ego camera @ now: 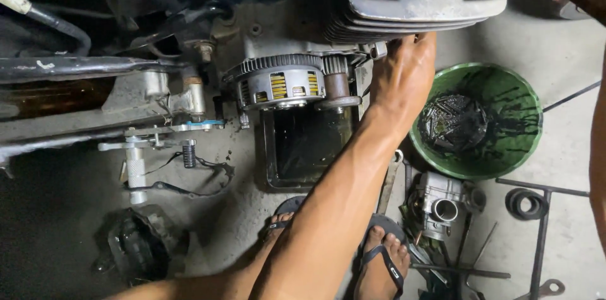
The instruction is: Disassembling a motorcycle clutch assembly by removing pins and springs using hand tools.
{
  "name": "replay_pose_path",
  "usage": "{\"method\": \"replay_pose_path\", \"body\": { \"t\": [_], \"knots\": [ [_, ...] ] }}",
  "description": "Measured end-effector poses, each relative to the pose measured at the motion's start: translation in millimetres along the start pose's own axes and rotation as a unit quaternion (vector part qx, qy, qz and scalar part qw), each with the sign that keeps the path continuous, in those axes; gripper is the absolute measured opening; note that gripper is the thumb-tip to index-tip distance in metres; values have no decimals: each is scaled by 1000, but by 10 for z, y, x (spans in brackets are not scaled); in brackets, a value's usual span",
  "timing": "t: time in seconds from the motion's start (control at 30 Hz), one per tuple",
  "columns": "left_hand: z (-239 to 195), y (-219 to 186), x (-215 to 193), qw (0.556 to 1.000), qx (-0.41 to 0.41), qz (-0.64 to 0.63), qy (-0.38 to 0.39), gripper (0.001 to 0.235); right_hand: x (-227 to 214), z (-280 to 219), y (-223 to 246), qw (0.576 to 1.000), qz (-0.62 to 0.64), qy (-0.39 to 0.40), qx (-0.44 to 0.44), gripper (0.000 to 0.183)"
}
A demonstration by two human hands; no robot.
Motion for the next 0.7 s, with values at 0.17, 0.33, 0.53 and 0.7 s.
{"method": "replay_pose_path", "body": {
  "t": [0.17, 0.33, 0.53, 0.7],
  "knots": [
    [26, -13, -86, 990, -4, -131, -45, 48, 141, -6, -66, 1000, -13, -27, -4, 71],
    [30, 39, 31, 989, 17, -108, -95, 47, 28, -93, 13, 999, -37, 25, 11, 64],
    [2, 15, -57, 993, 7, -75, -90, 49, -16, -136, 19, 999, -42, 20, -9, 57],
    [-7, -12, -187, 989, 16, -83, -121, 36, -98, -100, 61, 997, -9, 65, 28, 64]
  ]
}}
Point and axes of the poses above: each hand's wrist, its own z-axis towards the middle knuckle, its own x-axis out of the palm, y = z × x, the point moved 3 cm from there along z, towards the middle knuckle, and after that the axes turned 3 degrees about y, right-handed, at the moved point
